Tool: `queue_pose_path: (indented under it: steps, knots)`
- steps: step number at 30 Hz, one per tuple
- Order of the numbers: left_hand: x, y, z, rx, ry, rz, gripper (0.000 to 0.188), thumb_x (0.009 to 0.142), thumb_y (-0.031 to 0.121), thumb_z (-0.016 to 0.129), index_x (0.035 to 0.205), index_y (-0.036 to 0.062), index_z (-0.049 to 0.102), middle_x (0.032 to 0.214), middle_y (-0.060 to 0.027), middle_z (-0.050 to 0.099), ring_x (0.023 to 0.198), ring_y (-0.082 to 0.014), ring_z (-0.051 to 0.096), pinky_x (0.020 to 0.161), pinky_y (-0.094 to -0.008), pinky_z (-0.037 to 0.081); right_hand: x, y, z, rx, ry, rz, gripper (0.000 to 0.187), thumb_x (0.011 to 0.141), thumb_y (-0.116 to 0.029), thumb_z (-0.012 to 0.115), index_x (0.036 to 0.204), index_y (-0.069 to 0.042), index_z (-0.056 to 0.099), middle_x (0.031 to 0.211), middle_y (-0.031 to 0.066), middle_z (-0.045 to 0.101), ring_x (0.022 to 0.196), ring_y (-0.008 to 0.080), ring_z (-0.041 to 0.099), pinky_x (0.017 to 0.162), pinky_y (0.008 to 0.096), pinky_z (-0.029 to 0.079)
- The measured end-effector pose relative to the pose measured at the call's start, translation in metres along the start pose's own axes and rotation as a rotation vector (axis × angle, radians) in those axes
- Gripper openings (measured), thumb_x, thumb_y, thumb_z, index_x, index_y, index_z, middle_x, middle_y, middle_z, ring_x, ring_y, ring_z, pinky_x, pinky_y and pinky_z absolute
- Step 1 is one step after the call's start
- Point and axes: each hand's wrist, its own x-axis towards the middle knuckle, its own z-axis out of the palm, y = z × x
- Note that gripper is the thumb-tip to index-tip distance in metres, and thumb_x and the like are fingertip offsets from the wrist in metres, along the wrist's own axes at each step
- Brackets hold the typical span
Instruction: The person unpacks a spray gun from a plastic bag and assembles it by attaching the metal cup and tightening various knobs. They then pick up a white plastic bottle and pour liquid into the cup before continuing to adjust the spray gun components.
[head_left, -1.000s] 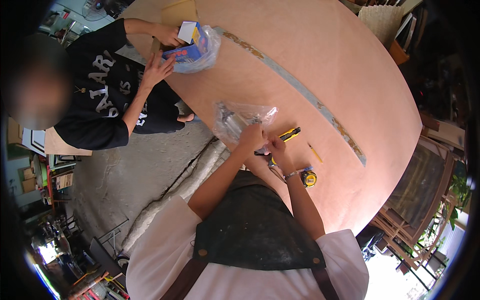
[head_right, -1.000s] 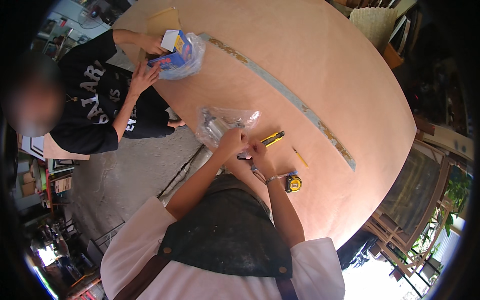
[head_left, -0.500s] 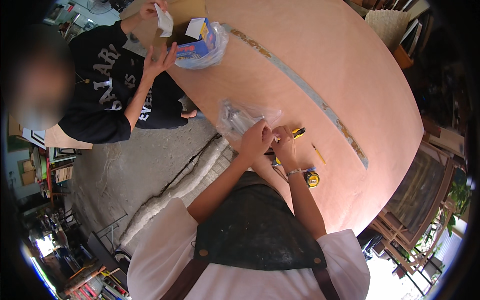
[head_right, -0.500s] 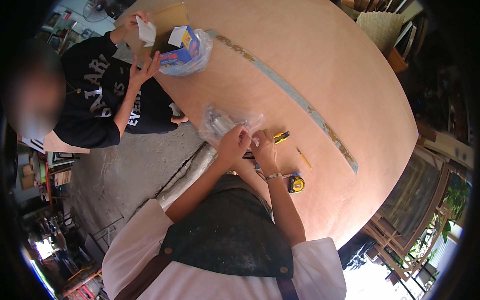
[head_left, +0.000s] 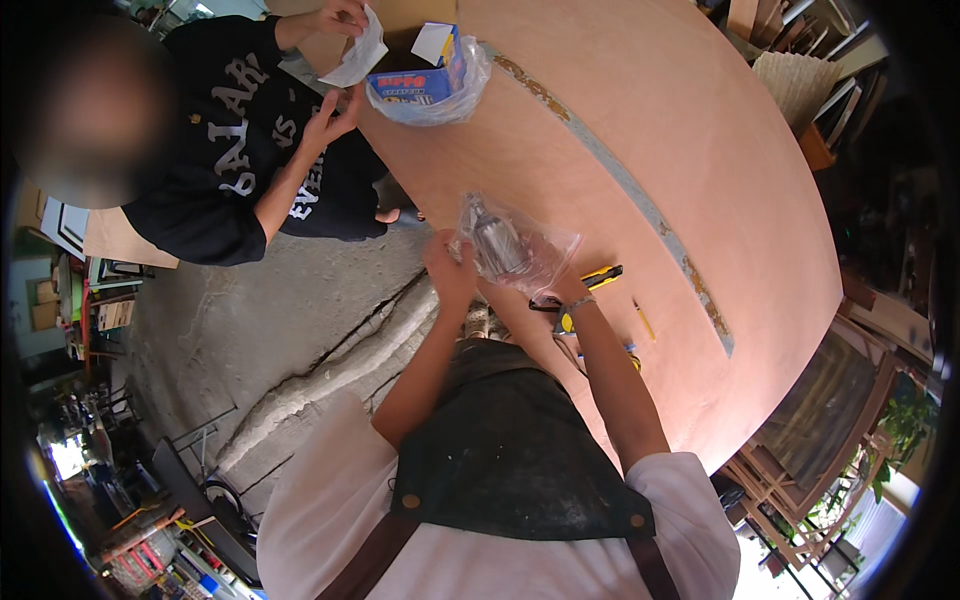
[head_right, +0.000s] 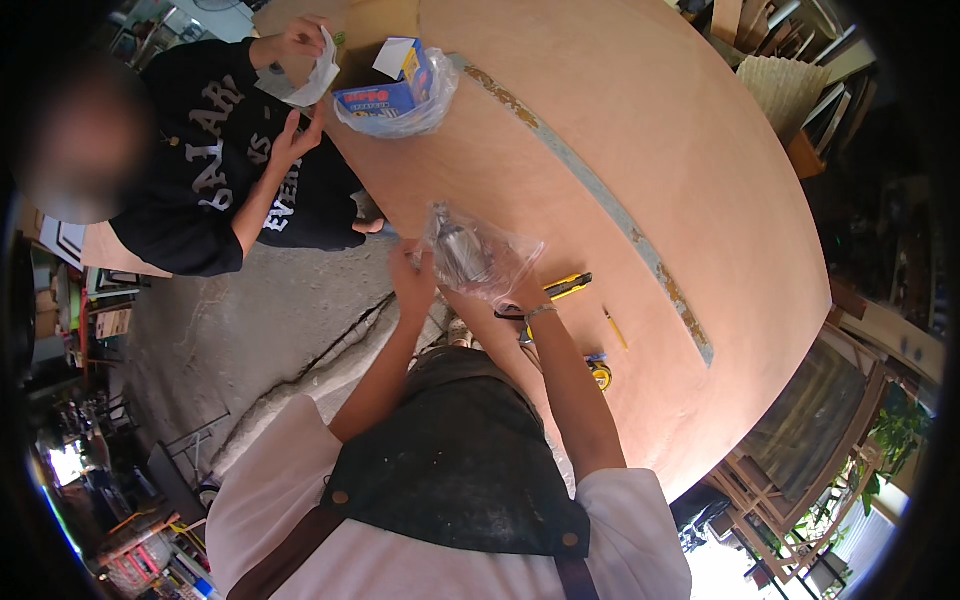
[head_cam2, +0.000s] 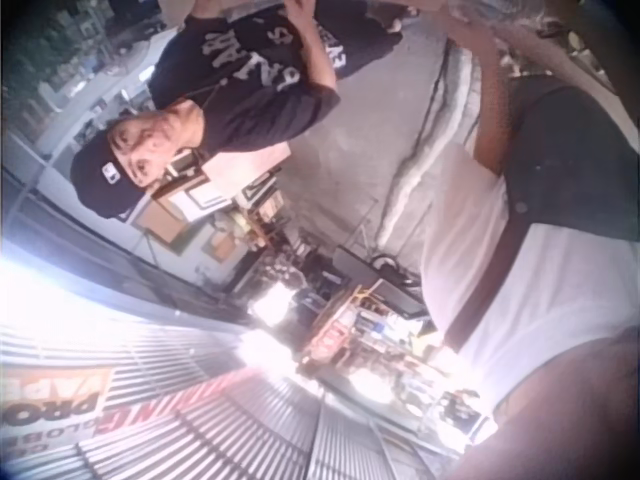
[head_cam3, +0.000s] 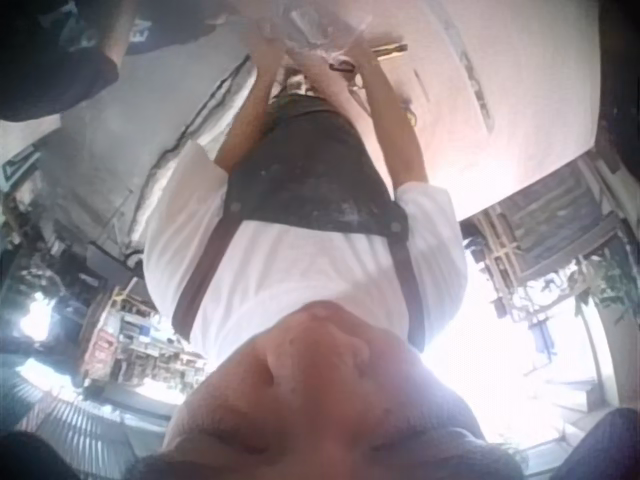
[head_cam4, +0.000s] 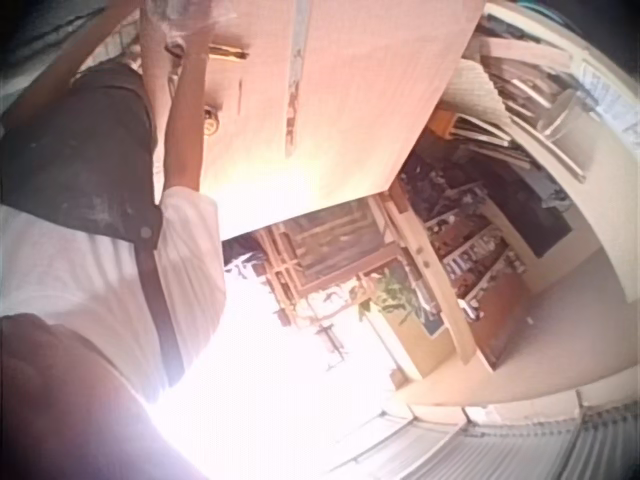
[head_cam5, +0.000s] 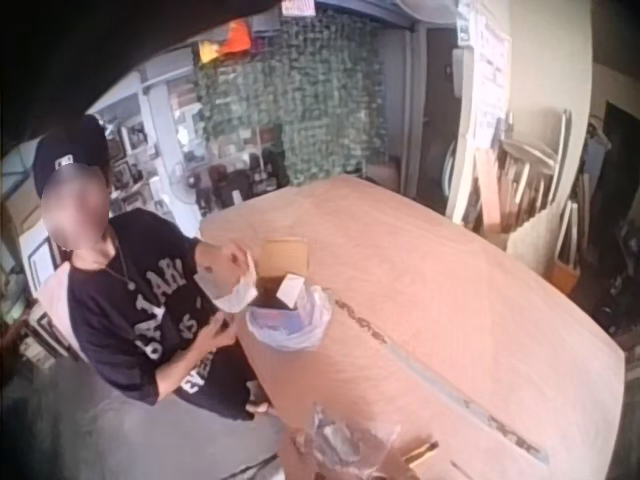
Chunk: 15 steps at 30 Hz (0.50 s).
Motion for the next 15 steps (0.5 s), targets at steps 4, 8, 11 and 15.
queue_pose_path:
  steps: [4,8,11,15]
  knots:
    - [-0.001,-0.048,0.016,-0.272,-0.347,-0.418,0.022,0.093,0.019,0.061,0.105,0.0001,0.060,0.095,-0.0128,0.063,0.083,-0.0217,0.061,0.075,-0.0373,0.049,0.002,0.004,0.012,-0.132,0.116,0.101,0.092,0.067,-0.049,0.086,0.138,-0.005,0.046,0.121,0.0222,0.064,0.113,0.0344,0.062,0.096,0.0416,0.047]
    - [0.005,-0.050,0.024,-0.293,-0.431,-0.483,0.018,0.094,0.017,0.057,0.103,0.0015,0.058,0.088,-0.0128,0.062,0.080,-0.0247,0.060,0.075,-0.0377,0.048,-0.004,0.027,0.016,0.055,0.252,0.254,0.087,0.068,-0.044,0.086,0.136,-0.004,0.049,0.119,0.0215,0.065,0.111,0.0339,0.064,0.092,0.0413,0.050]
    - [0.004,-0.043,0.031,-0.379,-0.239,-0.435,0.012,0.094,0.013,0.056,0.098,0.0026,0.055,0.084,-0.0120,0.061,0.077,-0.0266,0.060,0.074,-0.0383,0.047,-0.021,0.040,0.013,0.224,0.322,0.199,0.076,0.074,-0.031,0.083,0.134,0.000,0.049,0.116,0.0183,0.066,0.108,0.0252,0.064,0.090,0.0365,0.052]
    - [0.007,-0.047,0.038,-0.407,-0.173,-0.492,0.008,0.095,0.011,0.055,0.097,0.0038,0.053,0.084,-0.0117,0.060,0.077,-0.0267,0.060,0.076,-0.0388,0.048,-0.059,0.039,0.006,0.307,0.468,0.192,0.065,0.079,-0.023,0.080,0.132,-0.002,0.051,0.112,0.0160,0.067,0.104,0.0222,0.066,0.086,0.0360,0.053]
